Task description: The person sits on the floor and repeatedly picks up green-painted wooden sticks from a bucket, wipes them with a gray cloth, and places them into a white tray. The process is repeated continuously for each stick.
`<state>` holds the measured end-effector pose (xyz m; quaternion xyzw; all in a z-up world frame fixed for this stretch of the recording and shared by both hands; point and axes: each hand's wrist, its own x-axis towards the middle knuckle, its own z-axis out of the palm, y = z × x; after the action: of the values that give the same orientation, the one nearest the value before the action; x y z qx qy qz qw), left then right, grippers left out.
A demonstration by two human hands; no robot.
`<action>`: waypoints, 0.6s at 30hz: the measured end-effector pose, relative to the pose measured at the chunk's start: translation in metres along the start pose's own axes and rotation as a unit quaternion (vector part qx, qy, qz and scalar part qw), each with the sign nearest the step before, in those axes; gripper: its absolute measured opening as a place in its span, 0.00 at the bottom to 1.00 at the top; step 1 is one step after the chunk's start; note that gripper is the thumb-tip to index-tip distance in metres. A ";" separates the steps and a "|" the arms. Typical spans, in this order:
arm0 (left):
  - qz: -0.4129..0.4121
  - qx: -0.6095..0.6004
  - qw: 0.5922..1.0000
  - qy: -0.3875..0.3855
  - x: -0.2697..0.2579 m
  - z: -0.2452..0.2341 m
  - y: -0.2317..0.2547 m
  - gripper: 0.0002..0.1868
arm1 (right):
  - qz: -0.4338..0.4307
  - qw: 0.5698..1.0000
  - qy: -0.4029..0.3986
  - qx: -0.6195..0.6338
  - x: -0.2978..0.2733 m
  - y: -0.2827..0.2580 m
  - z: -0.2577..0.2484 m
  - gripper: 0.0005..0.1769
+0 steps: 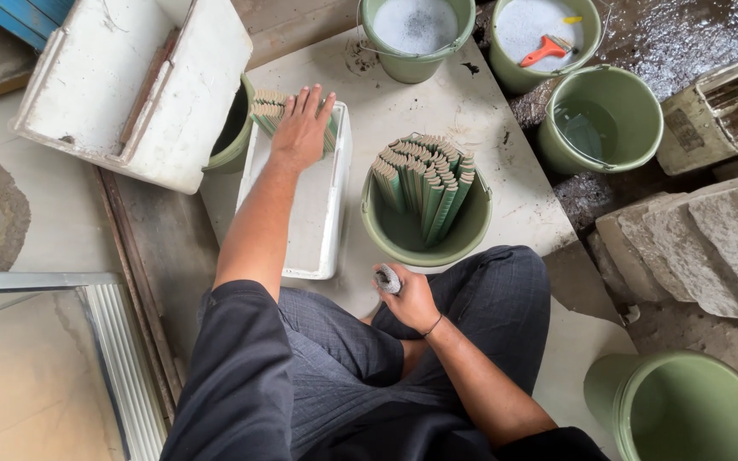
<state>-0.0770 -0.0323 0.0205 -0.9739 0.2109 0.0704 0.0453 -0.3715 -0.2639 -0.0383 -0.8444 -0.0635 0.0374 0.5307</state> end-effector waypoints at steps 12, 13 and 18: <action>0.003 -0.075 0.997 0.025 -0.007 -0.007 -0.013 0.41 | -0.030 0.999 0.009 -0.014 0.000 0.000 -0.002 0.14; 0.004 -0.075 0.997 0.025 -0.010 -0.007 -0.002 0.41 | -0.029 0.999 0.010 -0.014 0.000 0.000 -0.003 0.14; 0.209 -0.027 0.884 0.417 -0.016 0.047 0.066 0.19 | 0.013 0.998 0.003 0.062 0.005 -0.015 -0.015 0.23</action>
<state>-0.1248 -0.0801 -0.0268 -0.8476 0.4073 -0.3282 -0.0891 -0.3653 -0.2702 -0.0176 -0.8106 -0.0482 0.0457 0.5818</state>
